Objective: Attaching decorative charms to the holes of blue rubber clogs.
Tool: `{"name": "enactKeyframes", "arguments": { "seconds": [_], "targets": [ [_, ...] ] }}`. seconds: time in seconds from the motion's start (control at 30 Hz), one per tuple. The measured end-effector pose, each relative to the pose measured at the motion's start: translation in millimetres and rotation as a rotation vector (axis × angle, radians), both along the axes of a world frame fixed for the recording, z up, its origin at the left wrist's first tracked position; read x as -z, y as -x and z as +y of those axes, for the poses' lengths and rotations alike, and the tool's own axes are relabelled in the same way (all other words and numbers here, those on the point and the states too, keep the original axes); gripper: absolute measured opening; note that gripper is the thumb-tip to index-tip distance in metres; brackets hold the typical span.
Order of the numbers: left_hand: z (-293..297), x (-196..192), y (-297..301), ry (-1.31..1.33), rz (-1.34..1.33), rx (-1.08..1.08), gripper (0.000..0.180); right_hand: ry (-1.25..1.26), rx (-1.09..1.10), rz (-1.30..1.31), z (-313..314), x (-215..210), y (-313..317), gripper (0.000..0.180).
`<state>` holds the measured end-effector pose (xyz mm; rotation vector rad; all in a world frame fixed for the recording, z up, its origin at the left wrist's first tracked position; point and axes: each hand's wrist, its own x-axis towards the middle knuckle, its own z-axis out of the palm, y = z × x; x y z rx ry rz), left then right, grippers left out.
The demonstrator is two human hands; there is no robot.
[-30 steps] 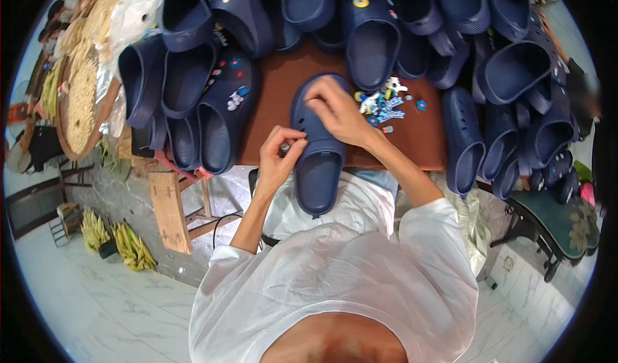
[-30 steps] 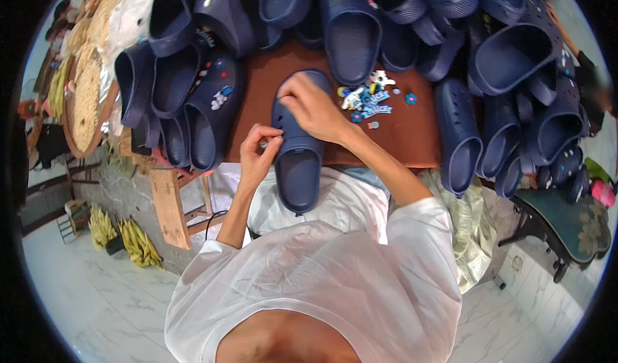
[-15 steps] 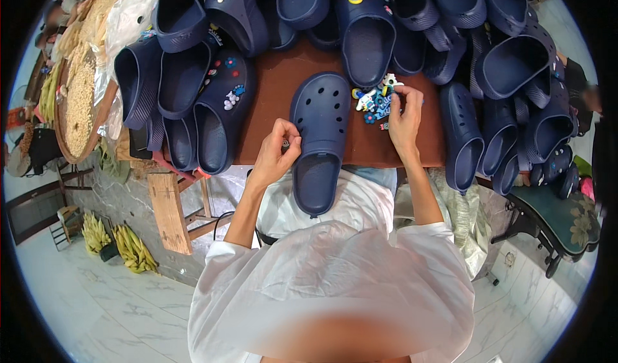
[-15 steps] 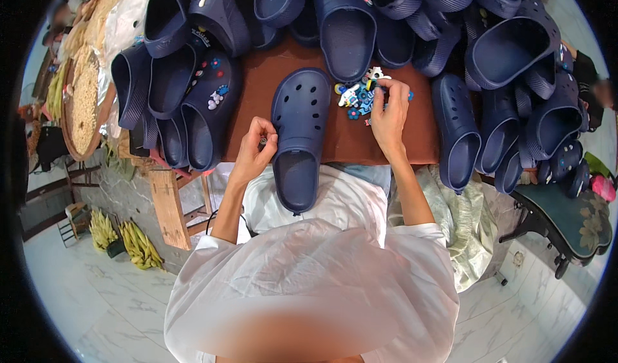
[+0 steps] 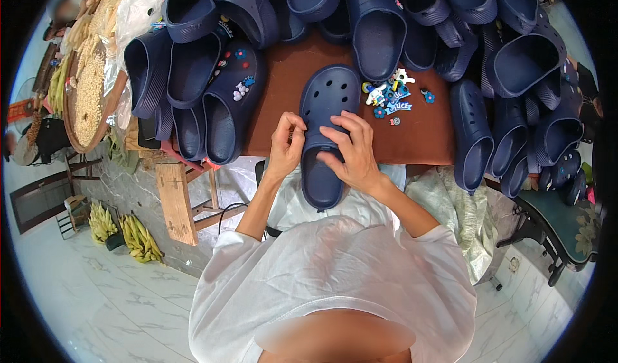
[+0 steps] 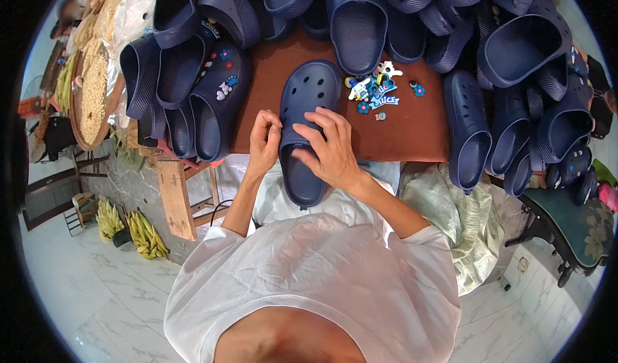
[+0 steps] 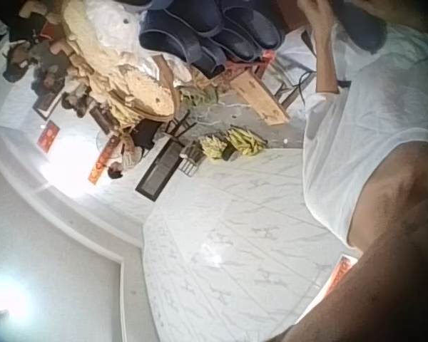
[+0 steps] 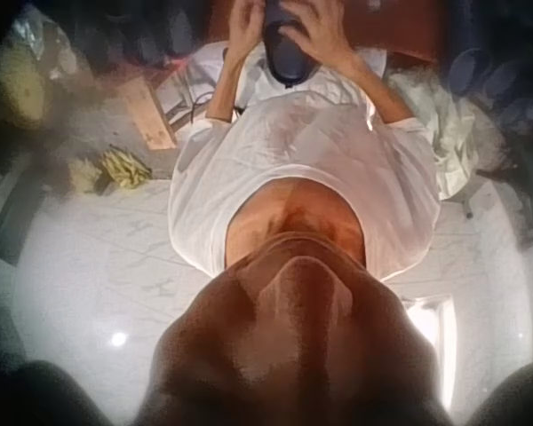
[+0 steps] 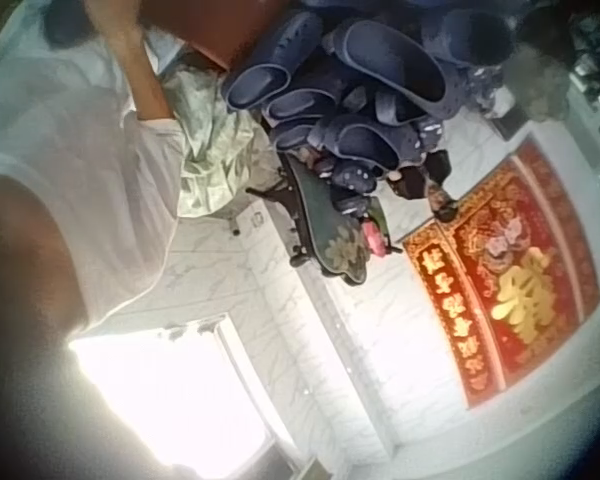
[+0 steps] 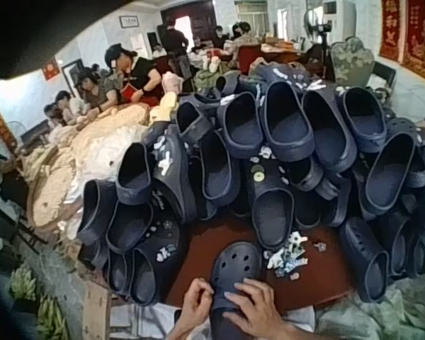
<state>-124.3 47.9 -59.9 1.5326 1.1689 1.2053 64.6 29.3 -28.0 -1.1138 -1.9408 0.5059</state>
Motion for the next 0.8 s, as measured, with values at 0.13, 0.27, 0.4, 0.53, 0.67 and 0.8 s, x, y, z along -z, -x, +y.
{"name": "enactKeyframes", "arguments": {
  "seconds": [0.13,0.27,0.4,0.53,0.67,0.8],
  "targets": [
    [-1.6,-1.6,-3.3,0.085,-0.144,0.026,0.01,0.039,0.049,0.097,0.0,17.7,-2.1,0.044],
    [-1.9,3.5,-5.1,0.048,-0.145,-0.013,0.009,0.037,0.041,0.12,-1.4,19.1,-1.7,0.051],
    [0.5,-19.2,-10.6,0.049,-0.038,0.002,0.009,0.039,0.063,0.127,-3.1,19.3,-2.8,0.053],
    [7.2,-43.4,-12.1,0.005,0.296,0.1,0.008,0.048,0.055,0.11,-0.9,17.2,-5.6,0.054],
    [8.5,-34.0,-12.5,0.101,0.229,0.027,0.004,0.05,0.03,0.068,1.3,12.8,-2.7,0.056],
    [6.9,-13.9,-14.3,0.11,-0.118,-0.054,0.008,0.047,0.023,0.058,1.2,11.8,-2.2,0.057]
  ]
}}
